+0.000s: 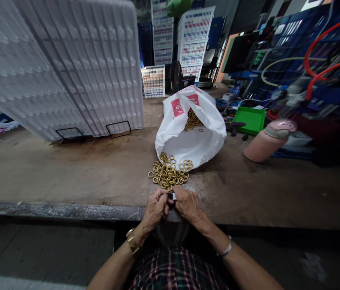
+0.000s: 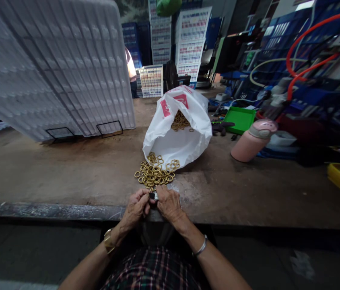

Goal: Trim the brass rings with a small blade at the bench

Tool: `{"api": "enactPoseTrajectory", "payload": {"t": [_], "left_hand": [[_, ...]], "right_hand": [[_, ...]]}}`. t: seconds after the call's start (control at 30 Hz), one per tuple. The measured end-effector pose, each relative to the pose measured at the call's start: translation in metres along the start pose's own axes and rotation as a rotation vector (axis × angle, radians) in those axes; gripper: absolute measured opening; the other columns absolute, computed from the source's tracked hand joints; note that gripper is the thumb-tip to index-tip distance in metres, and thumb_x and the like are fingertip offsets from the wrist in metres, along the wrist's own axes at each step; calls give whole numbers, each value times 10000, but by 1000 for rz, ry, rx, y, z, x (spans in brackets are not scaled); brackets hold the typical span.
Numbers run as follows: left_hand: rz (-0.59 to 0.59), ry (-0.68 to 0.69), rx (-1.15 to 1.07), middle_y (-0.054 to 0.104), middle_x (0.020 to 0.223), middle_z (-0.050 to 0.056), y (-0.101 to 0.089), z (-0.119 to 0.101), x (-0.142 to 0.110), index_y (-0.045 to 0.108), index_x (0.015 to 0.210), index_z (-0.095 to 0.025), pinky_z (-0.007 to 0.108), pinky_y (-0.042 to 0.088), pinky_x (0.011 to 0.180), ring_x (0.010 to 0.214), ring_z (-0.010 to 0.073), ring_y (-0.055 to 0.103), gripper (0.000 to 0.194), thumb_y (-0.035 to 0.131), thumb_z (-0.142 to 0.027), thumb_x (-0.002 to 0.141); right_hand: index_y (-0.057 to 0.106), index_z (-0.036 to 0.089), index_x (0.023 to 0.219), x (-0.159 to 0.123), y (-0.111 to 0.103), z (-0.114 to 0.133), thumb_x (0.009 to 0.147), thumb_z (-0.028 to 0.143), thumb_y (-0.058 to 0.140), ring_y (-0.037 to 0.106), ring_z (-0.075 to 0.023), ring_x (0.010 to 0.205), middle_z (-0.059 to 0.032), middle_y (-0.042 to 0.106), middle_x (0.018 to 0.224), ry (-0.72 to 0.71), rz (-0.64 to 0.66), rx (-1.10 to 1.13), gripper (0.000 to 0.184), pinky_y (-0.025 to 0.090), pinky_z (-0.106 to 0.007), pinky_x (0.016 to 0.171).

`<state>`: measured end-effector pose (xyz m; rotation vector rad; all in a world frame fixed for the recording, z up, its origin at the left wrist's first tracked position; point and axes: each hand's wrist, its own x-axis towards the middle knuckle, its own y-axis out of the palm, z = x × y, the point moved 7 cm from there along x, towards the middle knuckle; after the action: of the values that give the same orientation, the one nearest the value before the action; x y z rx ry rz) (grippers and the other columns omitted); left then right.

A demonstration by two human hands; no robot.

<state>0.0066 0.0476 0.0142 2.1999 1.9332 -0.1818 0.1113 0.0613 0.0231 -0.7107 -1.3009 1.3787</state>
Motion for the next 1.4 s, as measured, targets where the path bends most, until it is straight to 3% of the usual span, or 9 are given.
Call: {"api": "enactPoseTrajectory", "payload": {"t": [0.27,0.43,0.57,0.73,0.9,1.03,1.2,1.3,1.4], "left_hand": [[24,3,35,491,447,-70,0,2,-1,494,746,-160,162,255,330,303,37,324,297,468,-455,765],[103,-2,82,539,526,-40,8,3,-12,490,695,-157,172,260,351,323,32,366,320,487,-469,767],[108,-13,12,574,607,-26,5,4,-17,501,730,-159,174,265,366,351,31,386,317,519,-475,752],[106,-94,-35,462,416,-68,-3,11,-11,523,742,-149,170,253,357,314,44,347,389,482,-535,762],[116,-84,-183,550,516,-25,-4,12,-9,530,739,-133,165,237,331,327,37,386,395,520,-528,740],[69,-93,-356,621,655,24,-5,12,-7,482,693,-155,153,261,290,373,60,473,380,591,-518,669],[74,-176,-512,605,498,-7,-1,33,7,477,681,-178,158,226,244,268,81,439,382,658,-491,559],[173,-234,-552,575,396,3,1,46,20,497,598,-169,173,223,271,248,98,435,439,727,-494,413],[189,-249,-614,622,467,43,-7,51,29,557,579,-144,187,308,368,344,111,519,440,745,-508,419]], "right_hand": [[563,182,838,1,1,3,794,143,411,511,-123,552,-41,619,765,19,62,-59,164,204,-278,497],[546,193,850,4,1,-2,777,122,401,536,-134,576,-34,622,773,104,64,-56,177,222,-270,493],[551,189,834,3,1,-4,697,67,394,553,-145,626,-30,633,779,85,5,24,241,274,-256,524],[565,172,926,4,-3,-19,616,27,366,574,-156,733,-35,652,845,95,-162,172,396,350,-235,606],[538,154,1063,35,-15,-39,693,57,398,568,-165,855,-73,625,1016,157,-205,167,408,388,-237,692],[559,168,1052,67,-18,-44,789,156,438,574,-167,837,-72,633,966,190,-131,61,290,376,-240,677],[605,180,986,88,-5,-45,763,183,527,582,-179,812,-71,648,886,151,-77,-94,236,343,-251,679],[622,187,911,95,3,-51,790,192,495,592,-180,756,-67,656,830,155,-58,-74,175,329,-247,632],[605,193,858,99,0,-58,799,176,477,599,-178,741,-52,660,793,179,-95,-9,141,324,-235,609]]}}
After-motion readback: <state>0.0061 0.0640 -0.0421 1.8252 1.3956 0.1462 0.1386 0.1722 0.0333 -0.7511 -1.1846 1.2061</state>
